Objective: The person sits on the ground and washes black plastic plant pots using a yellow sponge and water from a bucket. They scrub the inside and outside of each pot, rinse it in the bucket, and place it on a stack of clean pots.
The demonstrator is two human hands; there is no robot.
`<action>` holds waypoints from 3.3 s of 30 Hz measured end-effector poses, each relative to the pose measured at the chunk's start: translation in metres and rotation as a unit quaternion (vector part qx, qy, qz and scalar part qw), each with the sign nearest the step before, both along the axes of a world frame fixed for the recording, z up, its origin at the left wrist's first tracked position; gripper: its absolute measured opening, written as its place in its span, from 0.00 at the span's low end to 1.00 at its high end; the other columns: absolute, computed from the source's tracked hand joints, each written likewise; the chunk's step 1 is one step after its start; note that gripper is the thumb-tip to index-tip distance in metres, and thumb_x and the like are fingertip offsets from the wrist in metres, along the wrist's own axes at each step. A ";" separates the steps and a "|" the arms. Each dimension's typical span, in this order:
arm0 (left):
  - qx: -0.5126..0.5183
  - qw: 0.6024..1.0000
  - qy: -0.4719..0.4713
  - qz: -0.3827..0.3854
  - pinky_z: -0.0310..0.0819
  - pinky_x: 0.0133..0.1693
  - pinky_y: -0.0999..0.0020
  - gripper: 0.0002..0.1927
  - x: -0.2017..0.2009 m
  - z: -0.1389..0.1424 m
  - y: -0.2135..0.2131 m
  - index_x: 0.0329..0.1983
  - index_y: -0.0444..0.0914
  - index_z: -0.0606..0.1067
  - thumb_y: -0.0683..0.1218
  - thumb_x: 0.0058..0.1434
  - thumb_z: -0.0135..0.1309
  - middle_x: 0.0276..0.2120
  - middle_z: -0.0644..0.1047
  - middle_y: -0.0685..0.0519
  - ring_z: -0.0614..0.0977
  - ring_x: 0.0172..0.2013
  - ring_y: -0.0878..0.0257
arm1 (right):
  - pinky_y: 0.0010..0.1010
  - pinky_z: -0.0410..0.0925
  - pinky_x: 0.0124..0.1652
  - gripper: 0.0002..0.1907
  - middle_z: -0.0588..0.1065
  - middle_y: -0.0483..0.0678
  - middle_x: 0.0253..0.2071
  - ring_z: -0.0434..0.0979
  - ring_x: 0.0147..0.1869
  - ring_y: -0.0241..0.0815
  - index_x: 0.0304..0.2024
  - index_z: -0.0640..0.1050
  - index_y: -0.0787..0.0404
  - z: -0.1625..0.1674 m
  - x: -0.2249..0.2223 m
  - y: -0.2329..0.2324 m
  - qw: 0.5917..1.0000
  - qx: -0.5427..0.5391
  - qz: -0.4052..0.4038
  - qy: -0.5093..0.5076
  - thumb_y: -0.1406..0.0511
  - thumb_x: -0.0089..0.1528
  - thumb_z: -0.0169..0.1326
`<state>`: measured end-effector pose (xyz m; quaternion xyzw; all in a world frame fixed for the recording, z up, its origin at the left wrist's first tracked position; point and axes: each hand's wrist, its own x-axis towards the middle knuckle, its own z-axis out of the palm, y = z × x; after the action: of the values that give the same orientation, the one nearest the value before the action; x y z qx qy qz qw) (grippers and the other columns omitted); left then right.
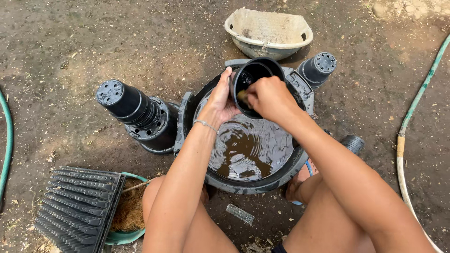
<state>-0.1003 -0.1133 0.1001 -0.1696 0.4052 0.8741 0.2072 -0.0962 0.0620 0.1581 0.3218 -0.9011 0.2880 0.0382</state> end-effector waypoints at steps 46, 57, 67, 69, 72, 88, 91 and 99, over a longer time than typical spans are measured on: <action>-0.233 0.926 0.209 0.210 0.78 0.53 0.68 0.42 -0.004 0.031 -0.004 0.65 0.31 0.66 0.60 0.59 0.69 0.48 0.81 0.48 0.84 0.49 0.64 | 0.29 0.72 0.43 0.14 0.81 0.47 0.43 0.78 0.41 0.34 0.52 0.79 0.65 -0.025 -0.027 0.041 0.907 -0.265 -0.024 -0.326 0.72 0.64 0.53; -0.619 0.620 0.462 0.137 0.61 0.62 0.51 0.53 0.022 0.051 0.019 0.63 0.35 0.64 0.59 0.39 0.77 0.57 0.74 0.43 0.73 0.59 0.46 | 0.28 0.73 0.44 0.13 0.79 0.49 0.47 0.79 0.44 0.37 0.56 0.78 0.64 0.021 -0.013 0.061 0.954 -0.273 -0.120 -0.028 0.72 0.69 0.53; -0.643 0.586 0.457 0.187 0.58 0.65 0.48 0.49 0.019 0.048 0.027 0.66 0.35 0.64 0.54 0.44 0.75 0.60 0.72 0.44 0.70 0.64 0.47 | 0.36 0.73 0.42 0.11 0.78 0.55 0.41 0.81 0.41 0.49 0.45 0.84 0.63 0.028 0.019 0.025 0.990 -0.107 -0.035 0.085 0.74 0.61 0.58; -0.658 0.568 0.465 0.167 0.57 0.65 0.47 0.49 0.018 0.049 0.023 0.65 0.35 0.64 0.53 0.42 0.75 0.59 0.72 0.44 0.70 0.63 0.47 | 0.36 0.73 0.42 0.10 0.78 0.54 0.41 0.81 0.40 0.49 0.44 0.85 0.63 0.031 0.017 0.027 0.989 -0.116 -0.048 0.071 0.74 0.61 0.58; -0.669 0.555 0.475 0.137 0.54 0.64 0.45 0.52 0.020 0.047 0.027 0.63 0.34 0.64 0.54 0.37 0.76 0.58 0.72 0.43 0.70 0.62 0.46 | 0.35 0.73 0.42 0.10 0.78 0.53 0.43 0.82 0.41 0.48 0.47 0.84 0.62 0.036 0.012 0.032 0.979 -0.172 -0.078 0.078 0.74 0.64 0.58; -0.652 0.571 0.468 0.175 0.59 0.67 0.49 0.53 0.025 0.057 0.012 0.67 0.35 0.62 0.55 0.42 0.78 0.62 0.70 0.45 0.68 0.65 0.47 | 0.35 0.72 0.40 0.10 0.79 0.53 0.41 0.81 0.40 0.46 0.47 0.85 0.62 0.025 -0.016 0.057 0.970 -0.174 -0.118 0.122 0.74 0.64 0.59; -0.678 0.556 0.461 0.141 0.52 0.67 0.42 0.55 0.027 0.055 0.020 0.66 0.35 0.62 0.55 0.39 0.78 0.62 0.69 0.44 0.67 0.65 0.46 | 0.35 0.73 0.43 0.11 0.78 0.54 0.44 0.81 0.44 0.47 0.49 0.84 0.63 0.024 -0.009 0.047 0.964 -0.192 -0.086 0.162 0.74 0.65 0.58; -0.696 0.539 0.434 0.190 0.52 0.66 0.41 0.54 0.020 0.042 0.019 0.67 0.35 0.61 0.53 0.41 0.78 0.61 0.70 0.42 0.68 0.65 0.45 | 0.34 0.72 0.41 0.11 0.78 0.53 0.39 0.80 0.40 0.48 0.45 0.85 0.62 0.015 0.003 0.030 0.989 -0.129 -0.022 0.065 0.75 0.62 0.57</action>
<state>-0.0803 -0.0948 0.1417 0.0669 0.8848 0.3018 -0.3488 -0.0932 0.0923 0.1728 0.3125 -0.8590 0.3790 0.1443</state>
